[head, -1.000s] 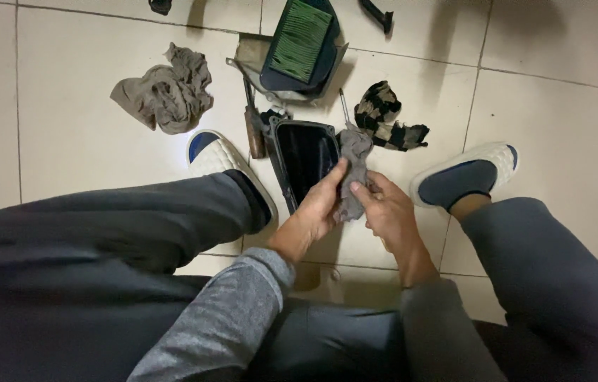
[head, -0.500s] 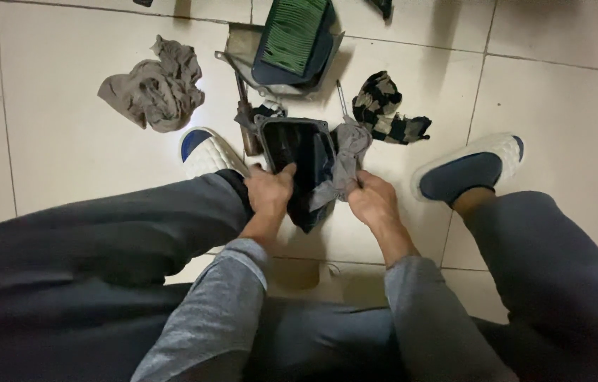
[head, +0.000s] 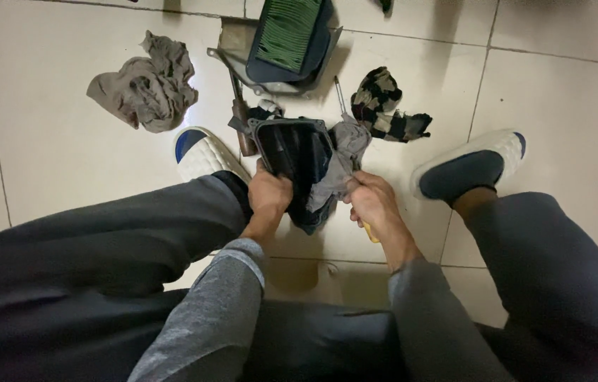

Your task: The person cleans the interior of a plastic air filter housing using a cloth, reaching into the corners and wiping the surfaces while holding a screwdriver.

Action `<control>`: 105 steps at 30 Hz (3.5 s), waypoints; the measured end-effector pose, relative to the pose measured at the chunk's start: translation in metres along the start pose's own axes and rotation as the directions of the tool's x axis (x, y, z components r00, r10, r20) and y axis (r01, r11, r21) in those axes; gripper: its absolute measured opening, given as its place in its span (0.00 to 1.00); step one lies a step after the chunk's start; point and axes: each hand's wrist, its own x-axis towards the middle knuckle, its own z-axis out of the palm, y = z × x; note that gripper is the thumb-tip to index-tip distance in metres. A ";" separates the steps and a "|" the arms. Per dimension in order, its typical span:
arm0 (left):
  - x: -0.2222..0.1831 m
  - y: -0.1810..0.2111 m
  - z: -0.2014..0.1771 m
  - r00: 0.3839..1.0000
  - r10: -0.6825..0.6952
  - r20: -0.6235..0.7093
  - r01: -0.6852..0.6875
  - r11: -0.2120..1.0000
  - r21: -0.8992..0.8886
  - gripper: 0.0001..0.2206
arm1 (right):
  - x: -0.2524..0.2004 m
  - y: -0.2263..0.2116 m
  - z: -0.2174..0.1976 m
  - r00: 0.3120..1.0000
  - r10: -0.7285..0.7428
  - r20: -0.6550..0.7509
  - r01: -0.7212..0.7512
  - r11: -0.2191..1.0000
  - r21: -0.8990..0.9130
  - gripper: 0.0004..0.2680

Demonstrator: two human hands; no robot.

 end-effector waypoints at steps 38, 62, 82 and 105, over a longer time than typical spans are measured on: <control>-0.024 0.015 -0.028 0.993 0.100 0.066 -0.097 0.995 -0.038 0.32 | 0.003 -0.042 -0.009 0.967 0.224 0.119 -0.234 0.969 0.078 0.12; -0.018 0.013 -0.023 0.997 0.037 0.071 -0.037 0.999 -0.001 0.35 | 0.032 -0.004 0.016 0.998 0.037 0.055 -0.046 0.984 0.170 0.10; 0.004 -0.006 -0.006 0.993 0.099 0.062 -0.099 0.995 -0.007 0.39 | 0.044 0.004 0.015 0.995 0.027 0.097 -0.044 0.984 0.174 0.08; 0.011 -0.011 0.002 0.993 0.049 0.105 -0.047 0.999 -0.019 0.39 | 0.042 -0.053 0.005 0.986 -0.019 0.167 0.059 0.969 -0.238 0.11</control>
